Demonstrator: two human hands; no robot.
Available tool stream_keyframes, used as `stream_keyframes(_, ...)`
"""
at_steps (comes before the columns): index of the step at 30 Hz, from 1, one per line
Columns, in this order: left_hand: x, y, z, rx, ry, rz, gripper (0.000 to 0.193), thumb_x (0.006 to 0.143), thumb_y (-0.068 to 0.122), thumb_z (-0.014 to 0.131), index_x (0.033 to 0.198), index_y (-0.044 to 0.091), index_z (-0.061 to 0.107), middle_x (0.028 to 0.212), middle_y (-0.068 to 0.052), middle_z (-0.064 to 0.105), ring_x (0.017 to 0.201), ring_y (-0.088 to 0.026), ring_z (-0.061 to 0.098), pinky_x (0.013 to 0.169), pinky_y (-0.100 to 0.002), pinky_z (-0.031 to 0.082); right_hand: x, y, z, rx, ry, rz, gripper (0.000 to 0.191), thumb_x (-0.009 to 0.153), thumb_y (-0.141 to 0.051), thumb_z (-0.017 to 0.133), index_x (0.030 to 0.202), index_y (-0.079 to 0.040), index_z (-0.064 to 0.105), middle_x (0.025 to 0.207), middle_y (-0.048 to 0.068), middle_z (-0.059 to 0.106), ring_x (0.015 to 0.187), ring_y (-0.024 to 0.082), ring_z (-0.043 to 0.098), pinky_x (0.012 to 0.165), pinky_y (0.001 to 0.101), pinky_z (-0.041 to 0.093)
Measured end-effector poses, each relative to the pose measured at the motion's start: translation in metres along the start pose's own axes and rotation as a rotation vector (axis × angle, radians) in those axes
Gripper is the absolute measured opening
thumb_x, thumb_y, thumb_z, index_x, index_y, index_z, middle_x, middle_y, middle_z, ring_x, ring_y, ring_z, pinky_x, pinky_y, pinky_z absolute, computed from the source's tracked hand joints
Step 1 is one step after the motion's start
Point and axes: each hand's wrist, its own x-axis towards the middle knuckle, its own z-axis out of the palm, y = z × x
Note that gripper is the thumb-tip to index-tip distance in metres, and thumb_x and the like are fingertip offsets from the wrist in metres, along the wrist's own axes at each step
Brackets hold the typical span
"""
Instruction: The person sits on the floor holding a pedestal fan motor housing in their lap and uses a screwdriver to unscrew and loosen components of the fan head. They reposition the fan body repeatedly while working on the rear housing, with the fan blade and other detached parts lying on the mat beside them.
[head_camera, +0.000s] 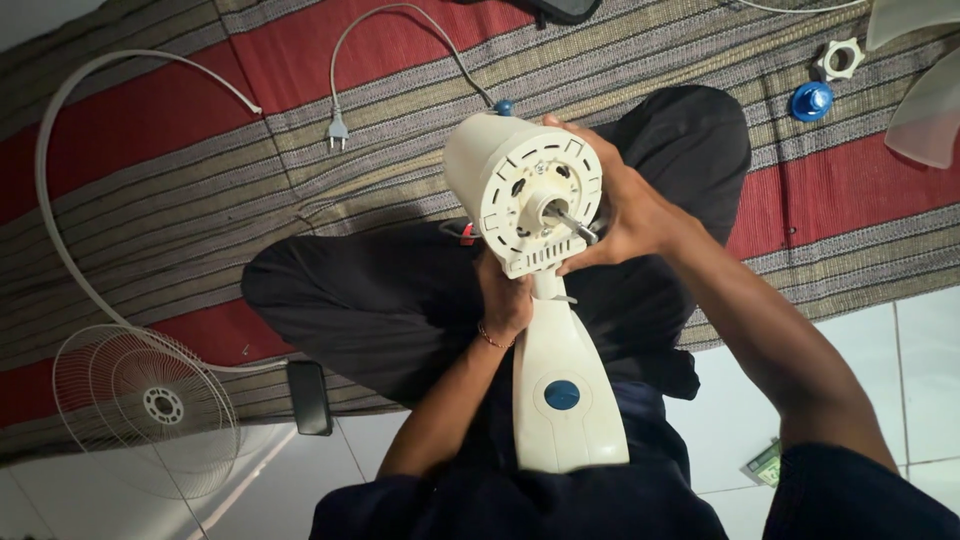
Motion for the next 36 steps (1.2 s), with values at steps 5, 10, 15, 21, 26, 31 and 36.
stream_keyframes(5, 0.001, 0.002, 0.002, 0.240, 0.070, 0.051, 0.086, 0.101, 0.064, 0.056, 0.151, -0.003, 0.041, 0.137, -0.012, 0.045, 0.134, -0.020, 0.044, 0.123, -0.038, 0.029, 0.013, 0.010, -0.007, -0.061, -0.019, -0.121, 0.143, 0.053, -0.035, 0.103, 0.161, -0.011, 0.011, 0.169, 0.023, 0.024, 0.159, 0.037, 0.029, 0.132, 0.0502, 0.028)
stream_keyframes(10, 0.003, 0.001, 0.006, -0.013, 0.077, -0.044, 0.093, 0.097, 0.064, 0.065, 0.148, -0.003, 0.026, 0.143, -0.013, 0.040, 0.137, -0.021, 0.042, 0.121, -0.040, 0.034, 0.023, 0.012, -0.006, 0.049, 0.008, -0.169, 0.142, 0.058, -0.035, 0.103, 0.162, -0.009, 0.009, 0.167, 0.025, 0.029, 0.159, 0.038, 0.032, 0.134, 0.0503, 0.030)
stream_keyframes(15, 0.004, 0.001, 0.006, 0.002, 0.071, -0.066, 0.090, 0.098, 0.062, 0.064, 0.149, -0.003, 0.027, 0.144, -0.014, 0.042, 0.137, -0.021, 0.043, 0.121, -0.039, 0.035, 0.020, 0.012, -0.005, 0.009, 0.075, -0.127, 0.133, 0.055, -0.034, 0.102, 0.158, -0.003, 0.023, 0.157, 0.029, 0.043, 0.148, 0.040, 0.048, 0.124, 0.0482, 0.042)
stream_keyframes(21, 0.007, 0.007, 0.007, -0.034, 0.054, -0.132, 0.089, 0.098, 0.055, 0.067, 0.150, -0.004, 0.026, 0.144, -0.016, 0.044, 0.134, -0.022, 0.046, 0.118, -0.039, 0.037, 0.012, 0.019, -0.007, -0.081, 0.170, -0.157, 0.125, 0.058, -0.037, 0.100, 0.153, 0.005, 0.031, 0.148, 0.031, 0.052, 0.139, 0.040, 0.057, 0.119, 0.0447, 0.047)
stream_keyframes(26, 0.009, 0.018, 0.013, 0.008, 0.072, -0.144, 0.085, 0.100, 0.049, 0.064, 0.155, -0.005, 0.027, 0.149, -0.017, 0.044, 0.139, -0.024, 0.046, 0.122, -0.039, 0.035, 0.006, 0.026, 0.002, -0.196, 0.315, -0.263, 0.120, 0.061, -0.040, 0.098, 0.148, 0.013, 0.035, 0.138, 0.032, 0.058, 0.124, 0.037, 0.067, 0.108, 0.0395, 0.054)
stream_keyframes(31, 0.009, 0.019, 0.015, -0.073, 0.087, -0.165, 0.084, 0.099, 0.039, 0.061, 0.160, -0.004, 0.022, 0.154, -0.017, 0.042, 0.142, -0.026, 0.045, 0.122, -0.039, 0.033, 0.000, 0.033, 0.012, -0.150, 0.345, -0.218, 0.123, 0.059, -0.043, 0.099, 0.147, 0.015, 0.037, 0.138, 0.031, 0.060, 0.123, 0.034, 0.069, 0.106, 0.0381, 0.055)
stream_keyframes(36, 0.002, 0.013, 0.011, -0.135, 0.083, -0.208, 0.075, 0.102, 0.032, 0.057, 0.160, -0.003, 0.022, 0.153, -0.018, 0.044, 0.140, -0.025, 0.047, 0.120, -0.040, 0.036, -0.003, 0.035, 0.016, -0.130, 0.327, -0.177, 0.122, 0.059, -0.043, 0.100, 0.149, 0.013, 0.039, 0.139, 0.029, 0.061, 0.124, 0.033, 0.068, 0.107, 0.0386, 0.055)
